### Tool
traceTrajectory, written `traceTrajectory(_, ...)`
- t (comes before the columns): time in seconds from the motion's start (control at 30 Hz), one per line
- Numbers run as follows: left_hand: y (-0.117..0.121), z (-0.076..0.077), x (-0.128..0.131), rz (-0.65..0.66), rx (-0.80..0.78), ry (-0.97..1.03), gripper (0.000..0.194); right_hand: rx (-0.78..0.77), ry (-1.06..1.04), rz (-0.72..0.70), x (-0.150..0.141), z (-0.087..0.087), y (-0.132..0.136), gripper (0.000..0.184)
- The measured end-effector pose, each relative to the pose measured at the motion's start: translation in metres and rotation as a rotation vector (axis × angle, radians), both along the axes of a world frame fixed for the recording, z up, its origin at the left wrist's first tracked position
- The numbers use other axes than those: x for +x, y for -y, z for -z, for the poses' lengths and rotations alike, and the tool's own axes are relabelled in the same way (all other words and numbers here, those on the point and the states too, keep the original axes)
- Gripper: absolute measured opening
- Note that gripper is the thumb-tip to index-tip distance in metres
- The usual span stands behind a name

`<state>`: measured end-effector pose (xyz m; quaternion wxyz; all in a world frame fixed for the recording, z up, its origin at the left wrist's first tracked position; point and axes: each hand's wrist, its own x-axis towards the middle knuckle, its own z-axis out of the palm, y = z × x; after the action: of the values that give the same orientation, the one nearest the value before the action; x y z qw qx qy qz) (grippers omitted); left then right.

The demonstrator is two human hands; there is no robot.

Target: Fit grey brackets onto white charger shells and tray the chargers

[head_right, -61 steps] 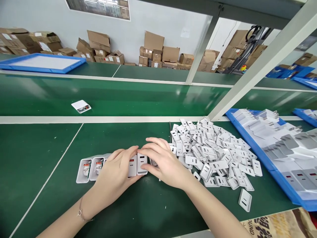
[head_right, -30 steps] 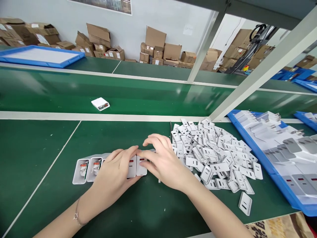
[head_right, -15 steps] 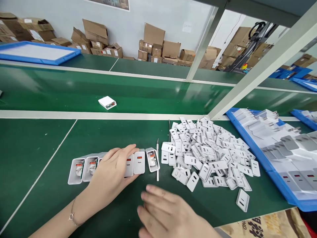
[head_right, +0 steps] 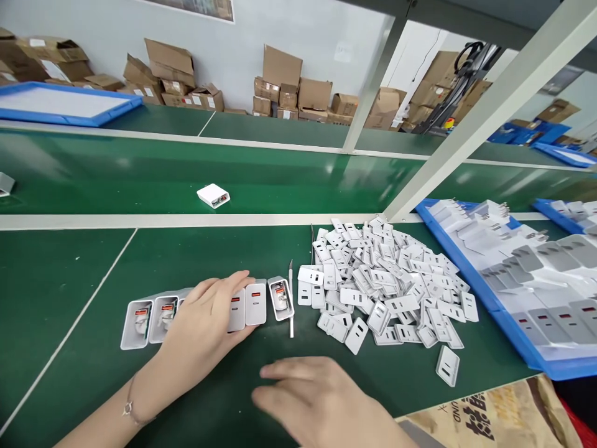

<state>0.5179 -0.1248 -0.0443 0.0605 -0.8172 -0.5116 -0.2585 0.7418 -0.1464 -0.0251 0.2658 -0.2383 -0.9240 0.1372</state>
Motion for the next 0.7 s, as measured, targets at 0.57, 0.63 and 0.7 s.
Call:
traceTrajectory(0.57,0.0,-0.023,0.006,-0.008,-0.194,-0.023,0.038,0.124,0.268,0.462,0.055,0.003,-0.026,0.023)
traceTrajectory(0.63,0.001,-0.024,0.005,0.004,-0.203,-0.036,0.041,0.13,0.293,0.473,0.058,0.005,-0.026,0.023)
traceTrajectory(0.7,0.001,-0.024,0.005,0.0,-0.198,-0.039,0.04,0.153,0.331,0.486,0.058,0.008,-0.025,0.022)
